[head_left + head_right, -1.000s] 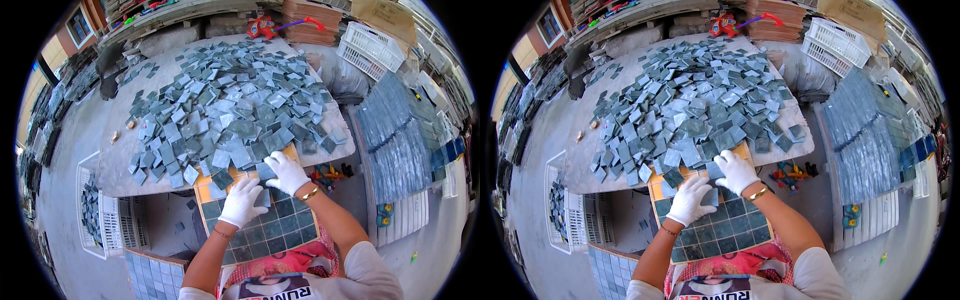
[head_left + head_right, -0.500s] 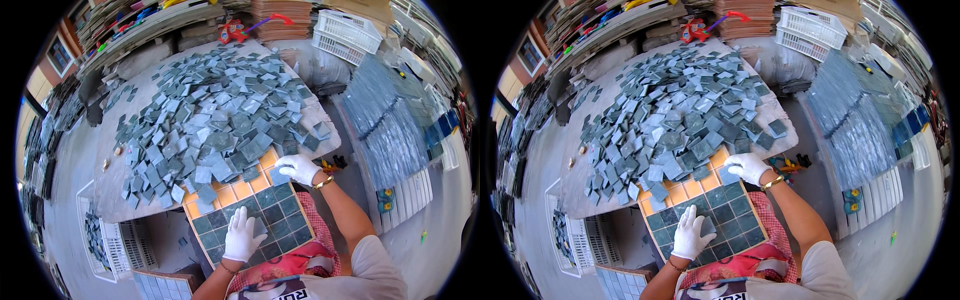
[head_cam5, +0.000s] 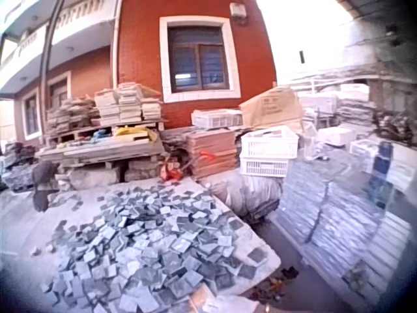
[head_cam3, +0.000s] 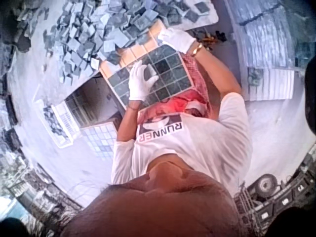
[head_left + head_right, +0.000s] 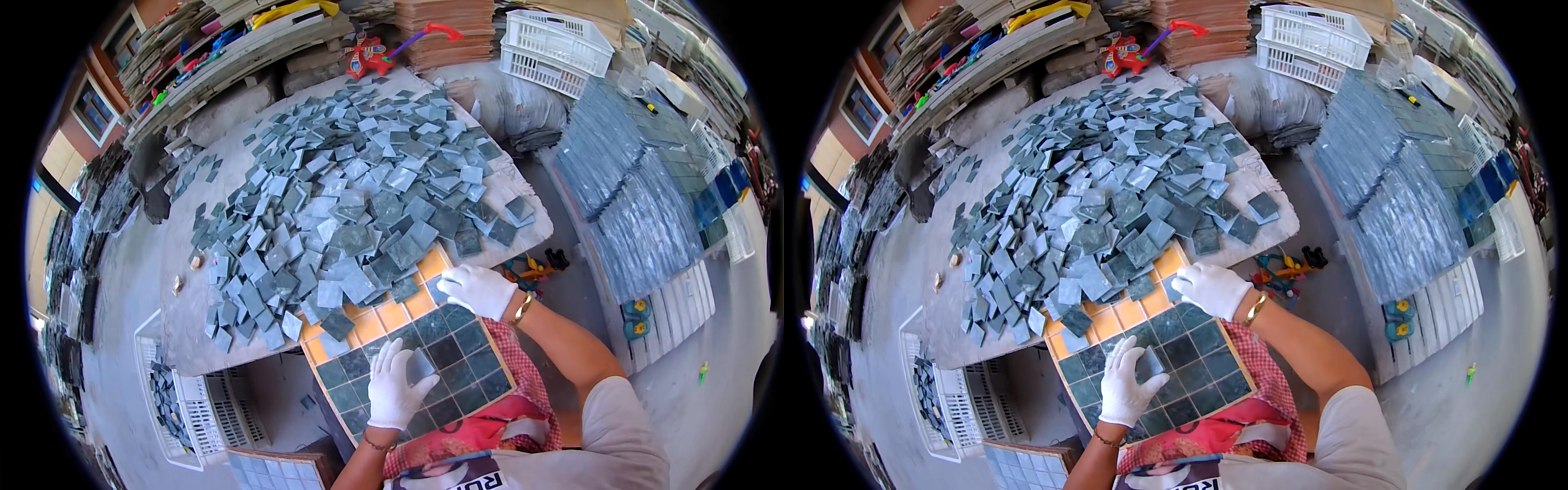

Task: The person places small square tiles onto a gridded backing sheet, arranging them in rows. They handle the tiles by hand, picking them from a pile and positioning them on the sheet. The person also flips the sheet over to check the alignment.

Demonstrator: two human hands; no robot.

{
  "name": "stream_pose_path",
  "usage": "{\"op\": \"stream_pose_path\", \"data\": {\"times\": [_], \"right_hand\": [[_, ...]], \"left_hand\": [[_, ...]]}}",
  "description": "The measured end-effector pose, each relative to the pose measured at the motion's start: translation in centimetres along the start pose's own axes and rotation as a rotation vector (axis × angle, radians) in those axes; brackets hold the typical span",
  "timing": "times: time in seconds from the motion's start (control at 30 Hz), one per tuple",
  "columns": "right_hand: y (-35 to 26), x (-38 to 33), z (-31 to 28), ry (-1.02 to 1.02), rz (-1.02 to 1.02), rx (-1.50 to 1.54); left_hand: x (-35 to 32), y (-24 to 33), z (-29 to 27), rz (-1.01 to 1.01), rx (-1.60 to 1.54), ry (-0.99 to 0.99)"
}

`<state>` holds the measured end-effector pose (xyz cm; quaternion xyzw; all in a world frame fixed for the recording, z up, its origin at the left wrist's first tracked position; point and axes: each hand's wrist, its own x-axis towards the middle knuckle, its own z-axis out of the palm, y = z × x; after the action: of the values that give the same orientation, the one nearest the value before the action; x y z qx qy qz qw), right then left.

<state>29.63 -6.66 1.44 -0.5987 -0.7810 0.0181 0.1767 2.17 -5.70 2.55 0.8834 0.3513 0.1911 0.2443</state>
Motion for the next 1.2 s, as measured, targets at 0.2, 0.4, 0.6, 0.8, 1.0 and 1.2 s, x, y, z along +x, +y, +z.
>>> {"op": "stream_pose_path", "data": {"times": [0.2, 0.4, 0.6, 0.8, 1.0, 1.2], "right_hand": [[2.1, 2.0, -0.9, -0.076, 0.173, 0.274], [0.1, 1.2, -0.8, -0.198, 0.163, 0.230], [0.8, 1.2, 0.9, -0.096, 0.181, 0.187], [-0.1, 2.0, -1.5, -0.191, 0.206, 0.207], [-2.2, 1.6, 0.6, -0.075, -0.081, 0.265], [-1.5, 2.1, -1.3, -0.052, 0.307, 0.619]], "left_hand": [[4.0, 0.4, -0.4, -0.050, 0.038, -0.028], [6.8, -0.4, 1.8, 0.011, 0.089, -0.022], [7.6, -0.4, 3.5, -0.015, 0.103, 0.046], [7.4, -1.5, 2.8, 0.056, 0.024, 0.014], [8.1, -2.6, 1.7, 0.054, -0.111, -0.096], [11.0, -2.8, 0.1, 0.203, 0.179, 0.173]]}}
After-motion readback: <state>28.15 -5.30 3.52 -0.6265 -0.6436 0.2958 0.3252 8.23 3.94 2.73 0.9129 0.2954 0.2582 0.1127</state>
